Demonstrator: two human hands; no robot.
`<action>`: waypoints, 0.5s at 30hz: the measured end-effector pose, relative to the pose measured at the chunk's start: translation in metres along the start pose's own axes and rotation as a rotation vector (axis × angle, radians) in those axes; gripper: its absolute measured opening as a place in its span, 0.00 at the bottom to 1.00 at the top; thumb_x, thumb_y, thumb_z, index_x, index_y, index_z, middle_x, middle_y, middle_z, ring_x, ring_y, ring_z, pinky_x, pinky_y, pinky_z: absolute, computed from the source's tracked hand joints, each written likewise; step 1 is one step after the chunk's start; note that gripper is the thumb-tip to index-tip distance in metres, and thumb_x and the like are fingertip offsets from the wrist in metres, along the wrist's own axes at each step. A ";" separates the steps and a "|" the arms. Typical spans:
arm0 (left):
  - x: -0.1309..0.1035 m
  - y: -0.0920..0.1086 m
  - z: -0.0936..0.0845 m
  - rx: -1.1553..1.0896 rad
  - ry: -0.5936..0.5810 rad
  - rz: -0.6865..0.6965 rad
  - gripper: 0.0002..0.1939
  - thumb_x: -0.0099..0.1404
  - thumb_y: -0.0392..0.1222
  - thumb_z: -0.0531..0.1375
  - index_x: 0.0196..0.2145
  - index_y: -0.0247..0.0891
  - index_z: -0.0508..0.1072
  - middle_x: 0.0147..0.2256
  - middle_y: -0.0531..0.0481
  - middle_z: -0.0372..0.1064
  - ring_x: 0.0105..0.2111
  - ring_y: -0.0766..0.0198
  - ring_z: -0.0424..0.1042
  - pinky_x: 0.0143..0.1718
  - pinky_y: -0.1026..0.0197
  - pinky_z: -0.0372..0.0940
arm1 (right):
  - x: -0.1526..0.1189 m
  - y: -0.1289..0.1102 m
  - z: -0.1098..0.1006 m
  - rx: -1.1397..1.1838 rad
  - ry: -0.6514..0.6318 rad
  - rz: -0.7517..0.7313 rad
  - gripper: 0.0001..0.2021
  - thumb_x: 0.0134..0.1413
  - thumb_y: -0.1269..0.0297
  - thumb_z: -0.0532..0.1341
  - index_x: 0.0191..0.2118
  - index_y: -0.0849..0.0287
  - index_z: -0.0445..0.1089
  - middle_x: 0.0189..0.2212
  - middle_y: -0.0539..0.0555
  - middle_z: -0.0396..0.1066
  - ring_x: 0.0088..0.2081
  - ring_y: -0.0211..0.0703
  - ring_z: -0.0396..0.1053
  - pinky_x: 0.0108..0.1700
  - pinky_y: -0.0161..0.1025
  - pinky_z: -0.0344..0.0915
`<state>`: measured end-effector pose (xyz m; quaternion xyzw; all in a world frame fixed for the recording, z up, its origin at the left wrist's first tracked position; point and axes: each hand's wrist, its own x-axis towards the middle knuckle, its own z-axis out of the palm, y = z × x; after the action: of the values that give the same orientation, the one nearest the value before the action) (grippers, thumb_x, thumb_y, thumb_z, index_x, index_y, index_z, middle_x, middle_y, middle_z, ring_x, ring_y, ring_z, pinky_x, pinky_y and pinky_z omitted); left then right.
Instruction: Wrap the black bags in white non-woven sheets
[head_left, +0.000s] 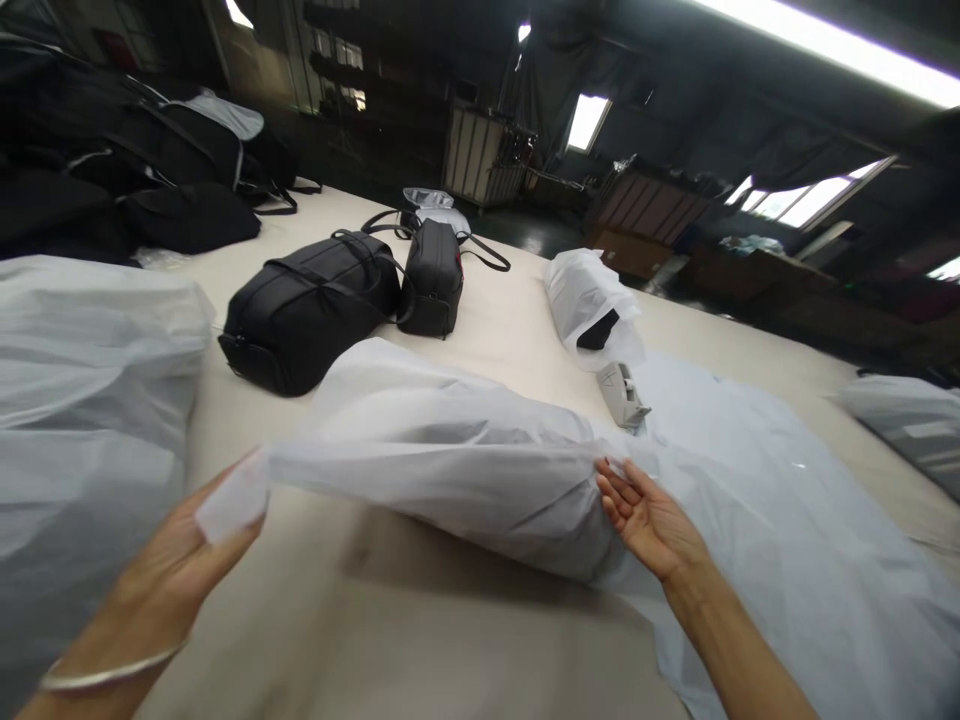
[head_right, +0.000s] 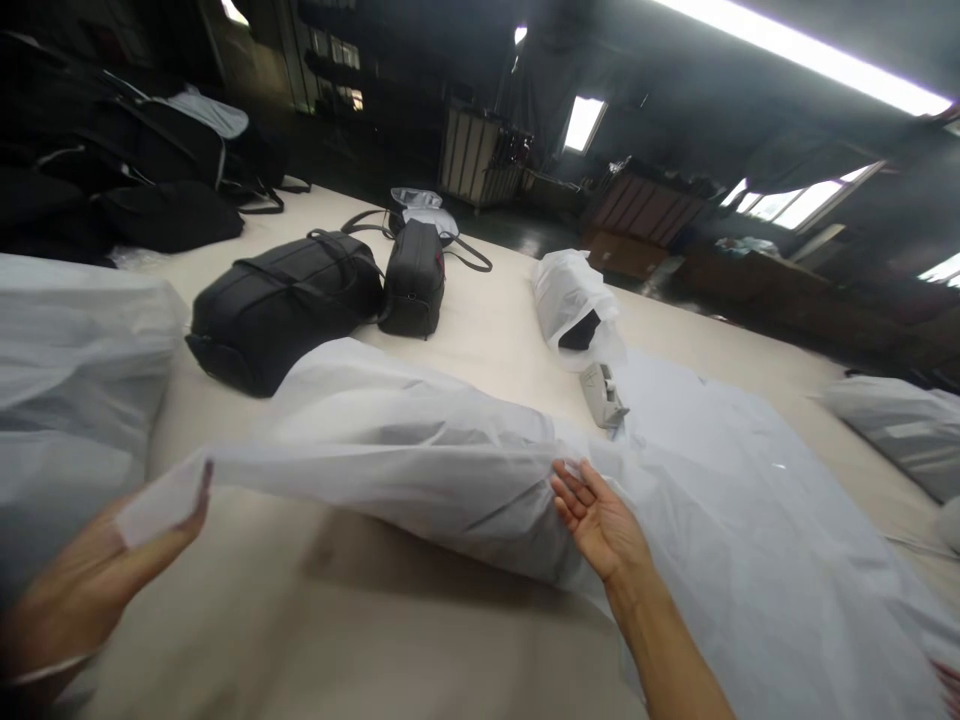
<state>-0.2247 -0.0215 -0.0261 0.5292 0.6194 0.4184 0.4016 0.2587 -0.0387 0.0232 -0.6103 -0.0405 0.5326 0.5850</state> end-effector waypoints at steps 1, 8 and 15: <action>0.018 0.010 0.004 -0.103 0.059 0.012 0.32 0.70 0.59 0.46 0.65 0.41 0.62 0.55 0.45 0.73 0.60 0.44 0.67 0.58 0.39 0.68 | 0.000 0.000 0.001 0.007 0.005 -0.004 0.07 0.67 0.72 0.57 0.39 0.61 0.74 0.33 0.55 0.81 0.26 0.40 0.78 0.22 0.31 0.74; 0.040 0.085 0.101 -0.208 0.161 0.586 0.37 0.71 0.50 0.59 0.70 0.53 0.44 0.70 0.45 0.47 0.69 0.50 0.50 0.69 0.41 0.50 | -0.002 0.004 0.004 0.065 0.042 -0.002 0.04 0.64 0.72 0.60 0.38 0.62 0.73 0.33 0.55 0.81 0.26 0.40 0.78 0.22 0.32 0.73; 0.050 0.119 0.227 0.583 -0.329 0.979 0.35 0.67 0.54 0.64 0.64 0.35 0.59 0.51 0.38 0.70 0.55 0.46 0.66 0.59 0.42 0.59 | -0.004 0.007 0.008 0.114 0.020 -0.001 0.04 0.65 0.69 0.61 0.39 0.63 0.73 0.33 0.56 0.80 0.26 0.40 0.78 0.22 0.32 0.72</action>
<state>0.0208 0.0599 0.0097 0.8998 0.3222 0.2800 0.0905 0.2477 -0.0381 0.0221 -0.5814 -0.0046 0.5276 0.6194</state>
